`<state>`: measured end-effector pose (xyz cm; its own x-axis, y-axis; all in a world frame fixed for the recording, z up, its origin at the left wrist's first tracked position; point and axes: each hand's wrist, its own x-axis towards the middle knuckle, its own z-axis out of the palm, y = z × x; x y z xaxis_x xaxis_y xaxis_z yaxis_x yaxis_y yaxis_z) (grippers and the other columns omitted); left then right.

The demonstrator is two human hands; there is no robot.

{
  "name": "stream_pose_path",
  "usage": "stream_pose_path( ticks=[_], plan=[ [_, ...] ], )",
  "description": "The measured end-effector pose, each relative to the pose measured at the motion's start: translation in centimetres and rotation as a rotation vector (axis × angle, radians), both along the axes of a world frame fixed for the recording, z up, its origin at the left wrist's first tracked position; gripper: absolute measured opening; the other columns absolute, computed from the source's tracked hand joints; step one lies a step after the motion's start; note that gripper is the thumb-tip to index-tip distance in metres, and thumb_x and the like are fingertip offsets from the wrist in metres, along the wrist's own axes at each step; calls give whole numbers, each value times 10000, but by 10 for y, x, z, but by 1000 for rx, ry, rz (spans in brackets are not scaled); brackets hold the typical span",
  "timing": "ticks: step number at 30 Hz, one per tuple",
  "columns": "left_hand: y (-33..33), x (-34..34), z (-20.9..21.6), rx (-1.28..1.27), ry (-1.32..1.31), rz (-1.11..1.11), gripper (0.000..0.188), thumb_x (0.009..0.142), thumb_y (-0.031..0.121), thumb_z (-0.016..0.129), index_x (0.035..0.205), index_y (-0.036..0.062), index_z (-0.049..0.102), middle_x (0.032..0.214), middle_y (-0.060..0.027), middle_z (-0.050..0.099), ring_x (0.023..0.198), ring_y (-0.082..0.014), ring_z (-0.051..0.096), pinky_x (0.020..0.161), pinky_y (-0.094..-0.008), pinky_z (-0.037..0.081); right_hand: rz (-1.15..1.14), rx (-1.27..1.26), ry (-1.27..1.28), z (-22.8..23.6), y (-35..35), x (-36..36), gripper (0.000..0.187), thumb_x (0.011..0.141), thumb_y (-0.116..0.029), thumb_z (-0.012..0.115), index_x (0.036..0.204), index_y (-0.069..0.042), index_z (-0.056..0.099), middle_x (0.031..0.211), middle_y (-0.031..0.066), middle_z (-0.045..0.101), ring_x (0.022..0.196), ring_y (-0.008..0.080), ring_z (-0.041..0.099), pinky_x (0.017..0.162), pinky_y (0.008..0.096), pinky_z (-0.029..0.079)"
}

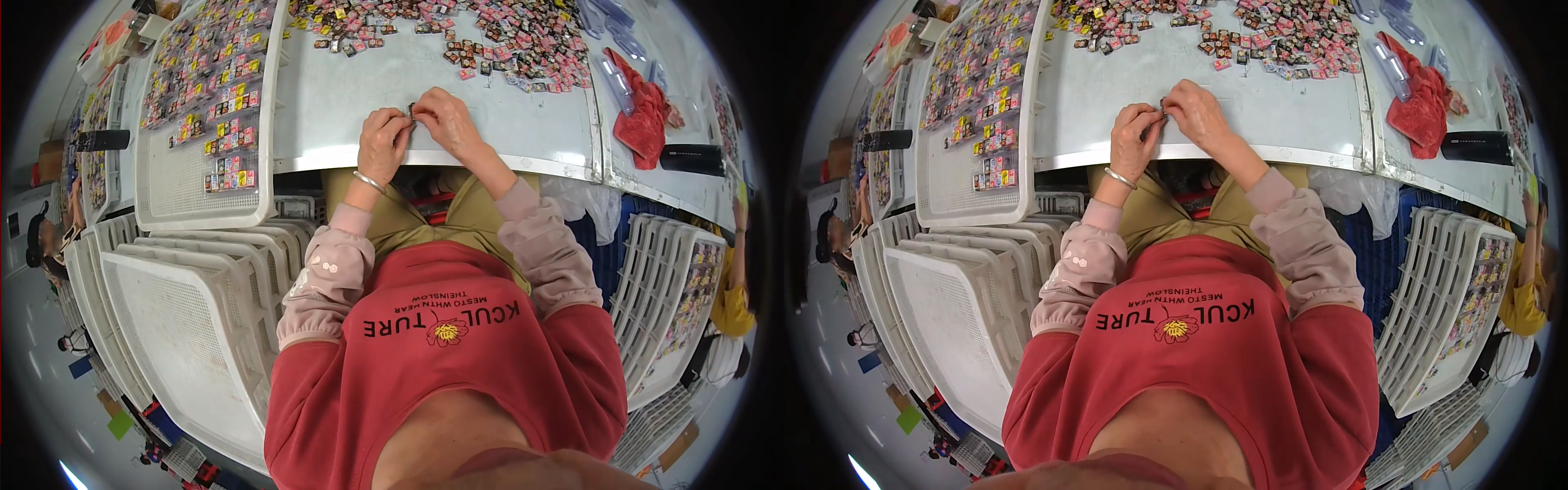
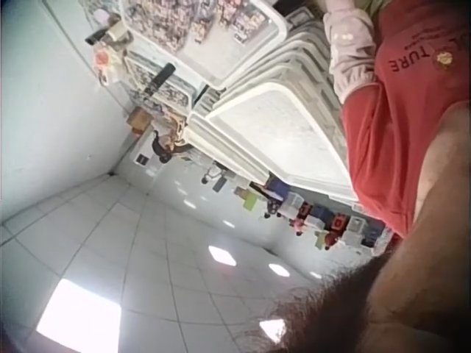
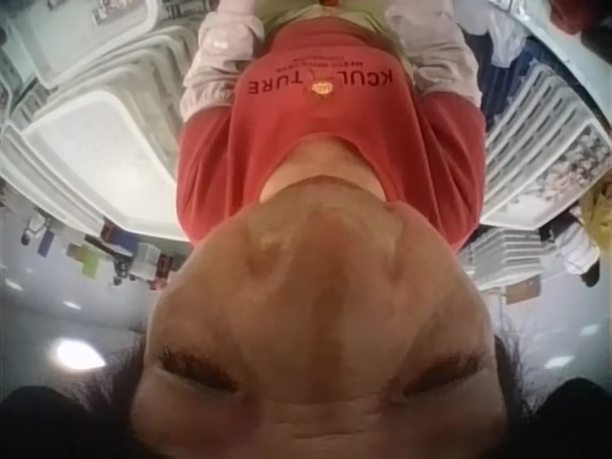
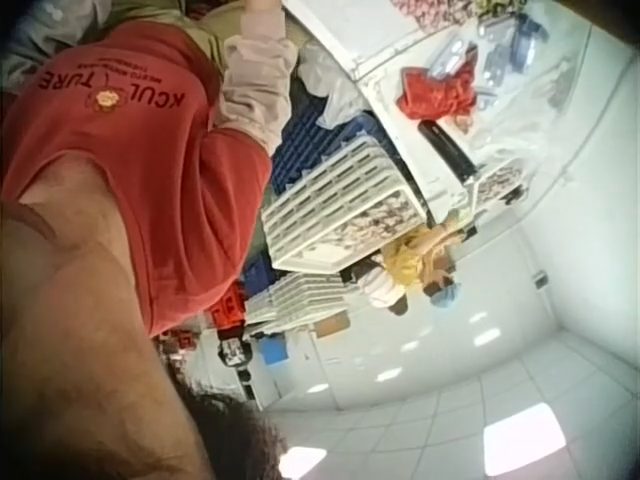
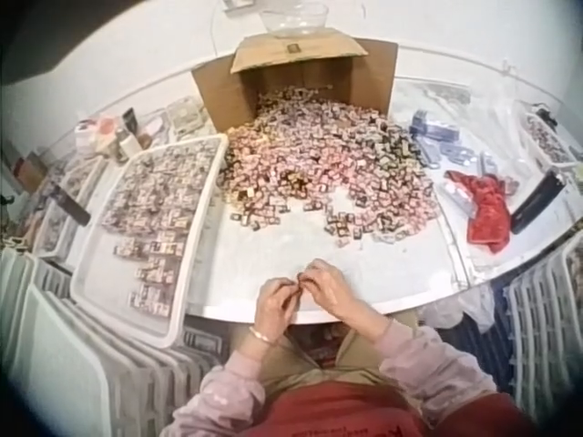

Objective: Sort small colorful plastic components and place them into a partitioned tray.

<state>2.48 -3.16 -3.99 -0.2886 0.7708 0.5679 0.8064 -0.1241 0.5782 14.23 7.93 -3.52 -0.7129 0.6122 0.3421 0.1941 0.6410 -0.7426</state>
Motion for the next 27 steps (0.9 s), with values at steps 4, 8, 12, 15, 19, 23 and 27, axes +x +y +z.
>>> stream_pose_path(
  ticks=[4,8,12,15,19,23,27],
  plan=[
    [0,-1,-2,-5,-14,-17,161,700,-17,703,850,12,654,863,-95,614,787,-272,599,674,-345,489,-20,244,86,-5,-11,-6,84,726,-13,617,806,-20,643,817,115,602,791,325,585,698,410,483],
    [-4,-5,2,-27,-80,-15,176,710,-10,704,871,8,635,871,-105,611,766,-273,610,659,-343,496,1,218,22,-8,-6,-1,125,755,-7,615,868,-23,665,826,107,630,781,287,612,690,366,498],
    [-10,-8,11,-64,-176,47,168,727,27,709,876,5,635,862,-109,603,731,-261,608,639,-316,500,-35,-331,214,4,32,25,172,817,-15,609,979,-1,667,918,74,669,814,167,630,742,291,502],
    [-5,-12,9,-133,-216,89,190,724,68,724,882,8,637,850,-109,602,715,-266,598,632,-319,501,-50,-362,110,16,35,18,199,814,-79,650,1000,-12,670,909,73,684,767,159,646,740,283,513],
    [6,-6,4,-174,-95,80,219,673,54,740,859,35,626,847,-116,610,761,-322,576,684,-412,455,-59,-18,-433,23,5,-9,258,748,-265,701,866,-37,683,846,148,667,782,313,644,700,419,509],
    [7,-7,2,-154,-160,94,244,661,34,742,872,19,621,802,-132,612,742,-324,584,674,-404,468,-171,160,-290,13,-10,-17,193,740,-208,694,859,-70,633,818,133,654,793,319,637,712,432,494],
    [5,-11,2,-168,-159,90,279,662,38,745,907,6,615,794,-146,620,721,-305,601,657,-380,487,-140,-65,-241,17,-13,-27,233,727,-179,688,899,-58,587,814,124,658,776,338,637,686,444,491]
  ],
)
